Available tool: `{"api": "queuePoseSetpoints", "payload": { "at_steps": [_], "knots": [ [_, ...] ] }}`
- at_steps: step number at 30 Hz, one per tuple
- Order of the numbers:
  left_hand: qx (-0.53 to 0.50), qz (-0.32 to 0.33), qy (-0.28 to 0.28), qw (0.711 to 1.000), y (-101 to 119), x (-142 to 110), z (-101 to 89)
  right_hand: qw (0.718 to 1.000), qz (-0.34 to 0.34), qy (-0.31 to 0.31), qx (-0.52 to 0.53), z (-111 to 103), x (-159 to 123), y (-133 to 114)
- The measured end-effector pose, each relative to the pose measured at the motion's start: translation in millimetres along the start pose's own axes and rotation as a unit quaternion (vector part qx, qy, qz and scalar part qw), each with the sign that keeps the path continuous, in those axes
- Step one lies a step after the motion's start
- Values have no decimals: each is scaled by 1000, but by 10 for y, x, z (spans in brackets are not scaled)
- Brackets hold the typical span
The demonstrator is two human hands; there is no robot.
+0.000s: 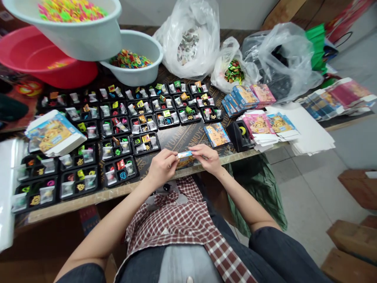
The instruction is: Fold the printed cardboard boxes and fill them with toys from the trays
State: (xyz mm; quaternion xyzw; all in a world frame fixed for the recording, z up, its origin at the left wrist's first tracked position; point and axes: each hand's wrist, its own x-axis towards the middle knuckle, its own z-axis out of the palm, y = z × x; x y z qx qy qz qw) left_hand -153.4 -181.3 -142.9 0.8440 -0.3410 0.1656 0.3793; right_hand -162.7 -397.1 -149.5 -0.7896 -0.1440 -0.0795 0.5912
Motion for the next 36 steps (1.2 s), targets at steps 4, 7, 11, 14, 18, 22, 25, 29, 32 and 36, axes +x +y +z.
{"api": "queuePoseSetpoints", "payload": {
  "at_steps": [4, 7, 11, 14, 18, 22, 25, 29, 32, 36],
  "knots": [
    [29, 23, -58, 998, 114, 142, 108, 996, -39, -2, -81, -120, -119, 2],
    [32, 22, -50, 998, 133, 201, 141, 972, -1, 131, -193, -561, -247, 85],
    [58, 53, -29, 996, 38, 183, 193, 876, 108, 335, -330, -1437, -466, 318],
    [103, 109, -24, 988, -26, 135, 266, 863, 198, 309, -347, -1906, -546, 506],
    [104, 114, -17, 988, -61, 94, 324, 886, 243, 238, -315, -2099, -482, 656],
    [111, 118, -17, 987, -54, 83, 321, 896, 235, 222, -305, -2093, -360, 670],
    [112, 126, -6, 986, -39, 77, 319, 898, 215, 245, -295, -2065, -338, 644],
    [125, 132, -2, 983, -32, 97, 316, 888, 212, 331, -239, -2004, -475, 621],
    [138, 125, -5, 983, -33, 137, 301, 881, 231, 359, -203, -1924, -627, 647],
    [133, 120, -9, 984, -45, 169, 287, 875, 246, 374, -186, -1795, -718, 755]
  ]
}}
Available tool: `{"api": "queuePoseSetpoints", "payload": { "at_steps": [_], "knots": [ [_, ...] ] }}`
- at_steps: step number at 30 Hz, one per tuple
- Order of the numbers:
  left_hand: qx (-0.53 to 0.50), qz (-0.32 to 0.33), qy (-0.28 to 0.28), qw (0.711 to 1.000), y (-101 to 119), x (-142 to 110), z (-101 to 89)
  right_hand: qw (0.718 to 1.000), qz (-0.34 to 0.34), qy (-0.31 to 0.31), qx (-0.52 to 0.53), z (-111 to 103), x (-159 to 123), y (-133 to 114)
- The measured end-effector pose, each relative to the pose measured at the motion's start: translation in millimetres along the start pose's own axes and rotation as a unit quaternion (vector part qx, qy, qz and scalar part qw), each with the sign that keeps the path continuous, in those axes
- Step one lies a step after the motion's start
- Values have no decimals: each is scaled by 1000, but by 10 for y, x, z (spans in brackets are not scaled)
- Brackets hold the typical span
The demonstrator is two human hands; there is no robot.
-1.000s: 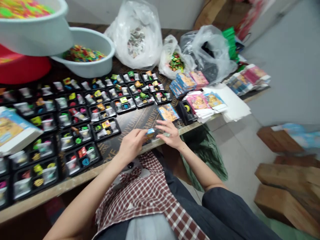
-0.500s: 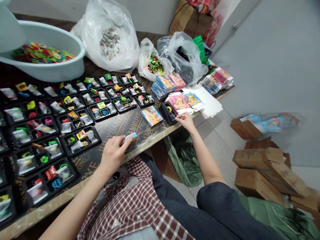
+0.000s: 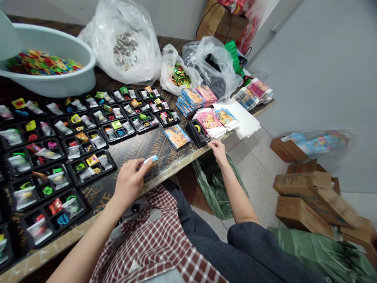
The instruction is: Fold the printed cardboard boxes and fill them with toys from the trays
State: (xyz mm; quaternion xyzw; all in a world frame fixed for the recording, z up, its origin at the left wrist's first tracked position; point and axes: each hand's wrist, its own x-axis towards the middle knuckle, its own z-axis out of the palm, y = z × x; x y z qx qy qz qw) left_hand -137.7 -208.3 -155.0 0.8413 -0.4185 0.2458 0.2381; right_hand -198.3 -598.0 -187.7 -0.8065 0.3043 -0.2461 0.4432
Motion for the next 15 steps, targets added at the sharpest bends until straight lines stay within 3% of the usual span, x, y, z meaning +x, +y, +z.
{"api": "queuePoseSetpoints", "payload": {
  "at_steps": [6, 10, 12, 13, 15],
  "knots": [
    [-15, -14, 3, 1000, 4, -20, 27, 997, 25, 67, 14, 98, -43, 26],
    [-39, -9, -8, 999, 49, -11, -15, 994, 33, 61, 82, 187, -381, -232],
    [-62, -13, -22, 998, 70, 3, -54, 982, 58, -44, 173, 303, -685, -479],
    [-74, -18, -26, 997, 77, 10, -71, 962, 86, -134, 222, 373, -848, -624],
    [-92, -27, -26, 995, 86, 17, -92, 889, 146, -313, 299, 522, -1149, -925]
  ]
}}
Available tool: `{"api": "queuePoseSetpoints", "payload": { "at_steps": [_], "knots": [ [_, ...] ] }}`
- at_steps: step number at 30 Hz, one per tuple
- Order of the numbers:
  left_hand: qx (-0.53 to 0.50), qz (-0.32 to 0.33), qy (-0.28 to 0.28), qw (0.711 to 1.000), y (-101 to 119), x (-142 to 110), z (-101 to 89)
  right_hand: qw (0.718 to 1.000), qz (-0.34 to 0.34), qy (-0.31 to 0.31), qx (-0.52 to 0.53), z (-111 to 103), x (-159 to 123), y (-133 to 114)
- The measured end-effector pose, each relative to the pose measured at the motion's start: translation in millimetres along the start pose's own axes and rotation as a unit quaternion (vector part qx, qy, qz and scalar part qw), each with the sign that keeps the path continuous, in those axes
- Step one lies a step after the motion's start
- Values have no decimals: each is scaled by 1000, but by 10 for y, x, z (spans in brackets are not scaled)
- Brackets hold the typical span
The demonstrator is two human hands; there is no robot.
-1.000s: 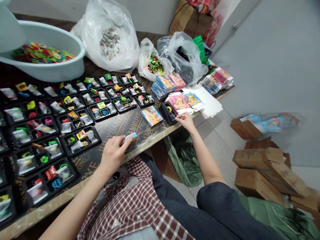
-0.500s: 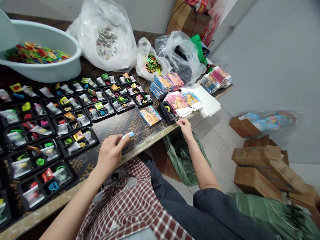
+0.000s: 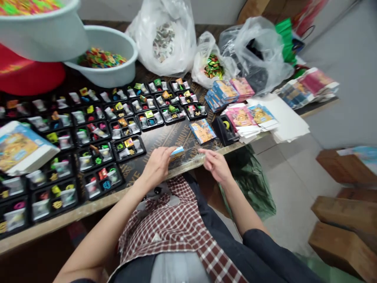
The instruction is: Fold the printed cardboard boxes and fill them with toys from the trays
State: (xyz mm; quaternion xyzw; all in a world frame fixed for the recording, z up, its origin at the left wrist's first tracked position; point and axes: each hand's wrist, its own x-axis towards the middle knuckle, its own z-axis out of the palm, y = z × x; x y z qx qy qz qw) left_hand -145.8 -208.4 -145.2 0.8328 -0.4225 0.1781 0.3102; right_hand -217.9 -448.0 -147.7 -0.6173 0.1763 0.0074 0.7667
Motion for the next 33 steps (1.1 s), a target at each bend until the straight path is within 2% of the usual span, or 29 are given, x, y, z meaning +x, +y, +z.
{"api": "queuePoseSetpoints", "payload": {
  "at_steps": [1, 3, 6, 11, 14, 17, 19, 22, 23, 25, 27, 28, 30, 33],
  "knots": [
    [-7, -2, 5, 1000, 2, 0, -5, 996, 37, -69, 36, 189, -55, -21],
    [-20, 0, 18, 1000, 2, -7, -8, 979, 82, -161, 99, 487, -105, -54],
    [-36, 10, 34, 999, -5, -21, -14, 957, 112, -213, 161, 703, -62, -60],
    [-33, 10, 8, 999, -8, -22, -2, 945, 142, -221, 193, 717, 37, -3],
    [-10, -1, 45, 999, -9, -2, 55, 956, 143, -197, 167, 702, 53, 59],
    [8, -18, 88, 996, 15, 8, 108, 977, 130, -145, 92, 682, 68, 157],
    [10, -20, 93, 995, 70, -14, 121, 975, 165, -135, 65, 659, 73, 229],
    [-15, 25, 83, 996, 200, -109, 120, 960, 219, -159, 74, 604, 81, 298],
    [-27, 47, 75, 996, 239, -151, 120, 963, 205, -157, 72, 575, 99, 301],
    [-42, 76, 61, 994, 270, -236, 115, 984, 126, -119, 44, 477, 186, 263],
    [-36, 60, 57, 996, 210, -304, 86, 999, 11, -41, -25, 306, 362, 170],
    [-27, 39, 60, 997, 143, -330, 54, 996, -45, 7, -75, 195, 479, 110],
    [-2, -16, 67, 998, -46, -375, -56, 968, -125, 95, -197, -52, 734, -15],
    [52, -104, 68, 991, -408, -485, -345, 901, -143, 150, -382, -358, 1039, -135]
  ]
}}
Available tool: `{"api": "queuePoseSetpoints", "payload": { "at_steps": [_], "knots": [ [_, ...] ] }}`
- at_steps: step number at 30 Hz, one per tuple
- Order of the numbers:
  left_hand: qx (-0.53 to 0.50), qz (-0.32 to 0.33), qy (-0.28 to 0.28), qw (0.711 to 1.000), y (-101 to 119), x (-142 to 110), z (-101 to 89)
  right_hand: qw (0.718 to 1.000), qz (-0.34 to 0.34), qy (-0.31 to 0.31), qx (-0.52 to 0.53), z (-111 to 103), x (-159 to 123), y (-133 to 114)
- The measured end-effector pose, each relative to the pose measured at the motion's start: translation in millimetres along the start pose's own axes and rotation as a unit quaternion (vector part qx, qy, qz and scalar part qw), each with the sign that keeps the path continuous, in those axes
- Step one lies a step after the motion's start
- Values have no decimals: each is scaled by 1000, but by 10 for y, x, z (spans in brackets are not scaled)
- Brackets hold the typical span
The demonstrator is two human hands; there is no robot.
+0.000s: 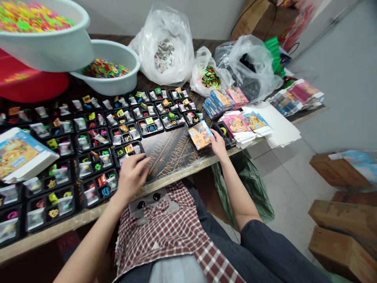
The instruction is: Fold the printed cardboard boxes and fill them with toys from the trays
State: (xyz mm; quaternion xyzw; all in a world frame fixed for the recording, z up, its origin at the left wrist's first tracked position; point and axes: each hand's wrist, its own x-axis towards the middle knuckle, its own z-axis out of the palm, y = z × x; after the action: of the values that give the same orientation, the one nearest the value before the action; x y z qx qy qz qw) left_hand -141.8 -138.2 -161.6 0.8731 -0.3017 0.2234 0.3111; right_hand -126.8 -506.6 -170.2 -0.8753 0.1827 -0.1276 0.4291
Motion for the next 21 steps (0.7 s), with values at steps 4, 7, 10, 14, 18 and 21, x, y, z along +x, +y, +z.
{"api": "queuePoseSetpoints", "payload": {
  "at_steps": [4, 7, 10, 14, 18, 21],
  "knots": [
    [91, -160, 28, 983, -638, -96, -507, 979, -44, 38, -195, -17, 93, 116],
    [168, -289, 55, 941, -1106, -160, -956, 954, -111, 81, -266, 72, -10, 85],
    [225, -416, 54, 880, -1458, -150, -1401, 936, -197, 60, -287, 199, -87, 12],
    [257, -503, 47, 824, -1792, -119, -1805, 915, -265, -17, -305, 430, -75, -53],
    [282, -570, 40, 771, -1978, -141, -1897, 912, -243, -20, -329, 574, -31, -100],
    [278, -599, 24, 750, -2041, -150, -1866, 922, -202, 12, -330, 578, -16, -136]
  ]
}}
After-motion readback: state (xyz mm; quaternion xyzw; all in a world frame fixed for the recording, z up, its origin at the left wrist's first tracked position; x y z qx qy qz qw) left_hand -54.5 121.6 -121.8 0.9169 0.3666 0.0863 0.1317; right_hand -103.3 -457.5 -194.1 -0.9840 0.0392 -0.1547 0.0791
